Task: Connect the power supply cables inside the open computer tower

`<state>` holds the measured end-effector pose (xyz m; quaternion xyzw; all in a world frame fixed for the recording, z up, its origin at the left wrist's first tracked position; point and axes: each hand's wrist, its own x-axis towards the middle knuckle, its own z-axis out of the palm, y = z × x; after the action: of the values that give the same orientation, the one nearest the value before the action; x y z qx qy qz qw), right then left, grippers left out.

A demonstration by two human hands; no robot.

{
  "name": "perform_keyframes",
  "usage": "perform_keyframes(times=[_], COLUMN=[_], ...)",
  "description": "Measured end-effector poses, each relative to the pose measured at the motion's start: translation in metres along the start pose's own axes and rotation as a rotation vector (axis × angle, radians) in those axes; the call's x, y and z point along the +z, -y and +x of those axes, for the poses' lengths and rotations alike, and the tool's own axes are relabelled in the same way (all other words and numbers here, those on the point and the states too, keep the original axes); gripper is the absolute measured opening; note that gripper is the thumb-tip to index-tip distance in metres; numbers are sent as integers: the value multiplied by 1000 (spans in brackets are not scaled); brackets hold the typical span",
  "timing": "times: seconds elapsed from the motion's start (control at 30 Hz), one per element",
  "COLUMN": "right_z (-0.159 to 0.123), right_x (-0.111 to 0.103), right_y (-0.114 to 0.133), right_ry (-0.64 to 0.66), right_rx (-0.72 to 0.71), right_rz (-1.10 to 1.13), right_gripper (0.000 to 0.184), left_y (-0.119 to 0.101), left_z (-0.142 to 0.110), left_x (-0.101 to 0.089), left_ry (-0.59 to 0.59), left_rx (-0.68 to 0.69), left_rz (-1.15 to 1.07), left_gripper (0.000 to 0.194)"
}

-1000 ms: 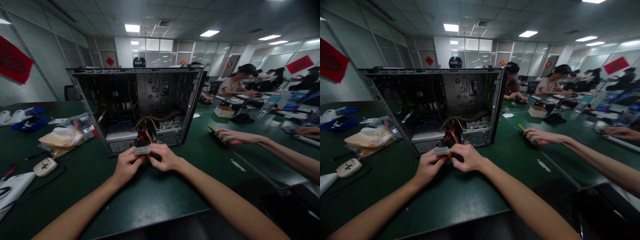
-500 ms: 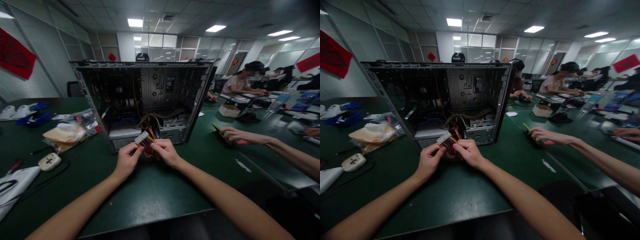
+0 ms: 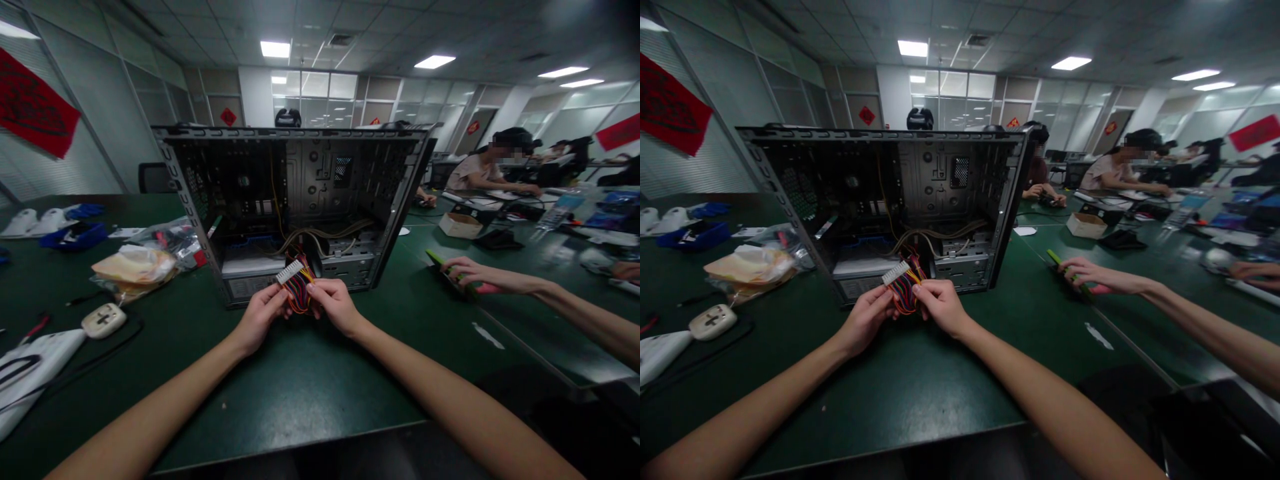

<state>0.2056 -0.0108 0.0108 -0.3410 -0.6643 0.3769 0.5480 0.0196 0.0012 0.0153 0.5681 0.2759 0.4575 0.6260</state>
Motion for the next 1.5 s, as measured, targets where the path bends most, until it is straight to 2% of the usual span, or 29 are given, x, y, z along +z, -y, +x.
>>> perform_keyframes(times=[0.13, 0.33, 0.53, 0.77, 0.87, 1.07, 1.27, 1.4, 1.5], right_z=[0, -1, -2, -3, -2, -1, -2, -2, -2], right_x=[-3, -2, -1, -1, -2, -4, -2, -3, -4], right_y=[-1, 0, -1, -3, -3, -3, -2, -1, -2], right_ry=[-2, 10, 40, 59, 63, 64, 84, 88, 91], right_rx=[-66, -101, -105, -101, -134, -195, -151, -171, -203], right_rz=[-85, -118, -84, -89, -126, -195, -175, -169, -208], right_gripper=[60, 61, 59, 57, 58, 59, 59, 57, 57], left_y=[1, 4, 3, 8, 10, 11, 11, 11, 10], left_z=[0, 0, -2, -2, -2, -2, -1, -1, -2], left_x=[1, -4, -5, -2, -1, 2, 1, 0, 2], left_ry=[-18, -68, -14, 47, 45, -3, 44, 65, 38], left_rx=[34, 111, 140, 41, 25, 49, -5, -18, 0], left_rz=[33, 160, 170, 41, 55, -7, -82, -54, -55], left_gripper=[46, 32, 37, 49, 53, 51, 50, 50, 48])
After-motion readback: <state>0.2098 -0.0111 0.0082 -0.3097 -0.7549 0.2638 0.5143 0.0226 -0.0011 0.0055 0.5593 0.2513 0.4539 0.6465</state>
